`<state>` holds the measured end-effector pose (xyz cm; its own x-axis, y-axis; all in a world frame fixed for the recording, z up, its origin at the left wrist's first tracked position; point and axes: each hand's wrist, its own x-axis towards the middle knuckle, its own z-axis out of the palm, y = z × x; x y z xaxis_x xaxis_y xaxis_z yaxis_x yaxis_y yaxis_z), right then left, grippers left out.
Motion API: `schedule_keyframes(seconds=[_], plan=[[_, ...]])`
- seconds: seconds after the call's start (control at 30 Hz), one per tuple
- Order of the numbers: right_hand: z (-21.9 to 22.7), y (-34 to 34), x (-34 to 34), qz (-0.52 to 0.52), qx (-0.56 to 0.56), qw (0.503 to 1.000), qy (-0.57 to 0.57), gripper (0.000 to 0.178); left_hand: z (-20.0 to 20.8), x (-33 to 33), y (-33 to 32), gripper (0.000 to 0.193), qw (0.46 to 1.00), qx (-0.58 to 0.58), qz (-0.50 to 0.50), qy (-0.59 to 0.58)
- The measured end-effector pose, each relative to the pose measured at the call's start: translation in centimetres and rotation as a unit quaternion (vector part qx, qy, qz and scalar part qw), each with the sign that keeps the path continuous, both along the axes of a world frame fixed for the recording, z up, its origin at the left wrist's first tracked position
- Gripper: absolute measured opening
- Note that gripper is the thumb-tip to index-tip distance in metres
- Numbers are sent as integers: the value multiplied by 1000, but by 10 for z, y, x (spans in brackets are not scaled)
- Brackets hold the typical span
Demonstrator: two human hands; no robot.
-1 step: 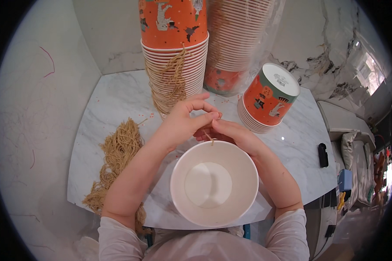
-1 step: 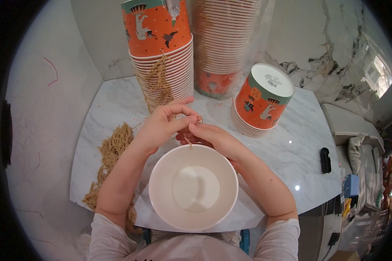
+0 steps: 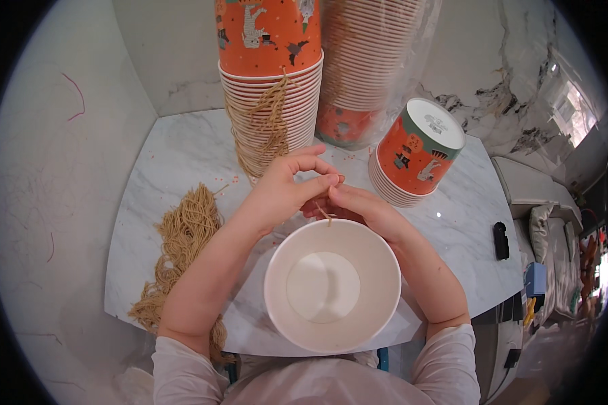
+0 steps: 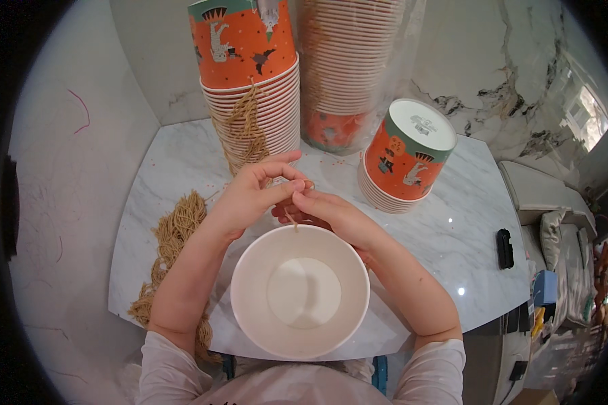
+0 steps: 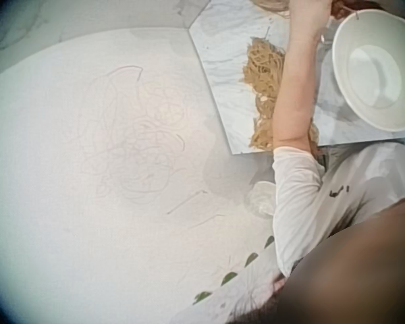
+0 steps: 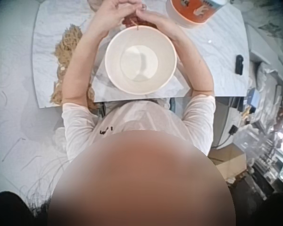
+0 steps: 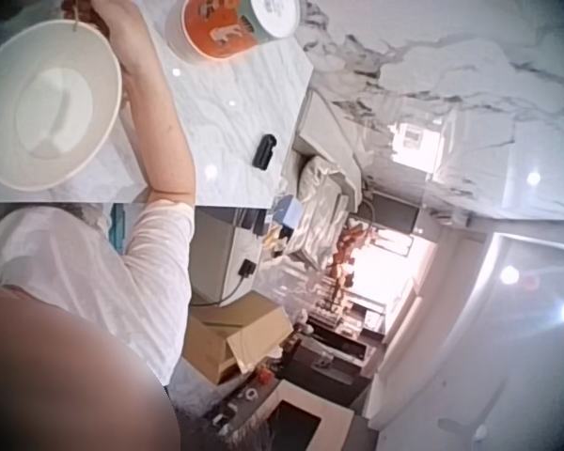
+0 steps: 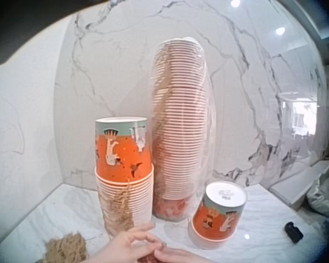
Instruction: Threading string through holes in paper cups.
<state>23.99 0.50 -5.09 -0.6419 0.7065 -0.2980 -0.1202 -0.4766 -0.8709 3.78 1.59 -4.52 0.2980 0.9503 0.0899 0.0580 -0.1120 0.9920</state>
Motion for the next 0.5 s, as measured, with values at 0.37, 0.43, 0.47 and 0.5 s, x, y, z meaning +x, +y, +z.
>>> schedule_keyframes(seconds=[0.37, 0.43, 0.47, 0.5], plan=[[10, 11, 24, -169, 93, 947, 257, 26, 9, -10, 2, 15, 999, 37, -37, -12], [19, 9, 31, -197, 100, 933, 283, 19, 6, -12, 4, 15, 999, 29, -30, -1], [22, 9, 37, -195, 112, 928, 296, 18, 5, -12, 5, 15, 999, 29, -30, 0], [26, 9, 43, -195, 125, 923, 306, 18, 3, -12, 6, 14, 999, 27, -33, 20]])
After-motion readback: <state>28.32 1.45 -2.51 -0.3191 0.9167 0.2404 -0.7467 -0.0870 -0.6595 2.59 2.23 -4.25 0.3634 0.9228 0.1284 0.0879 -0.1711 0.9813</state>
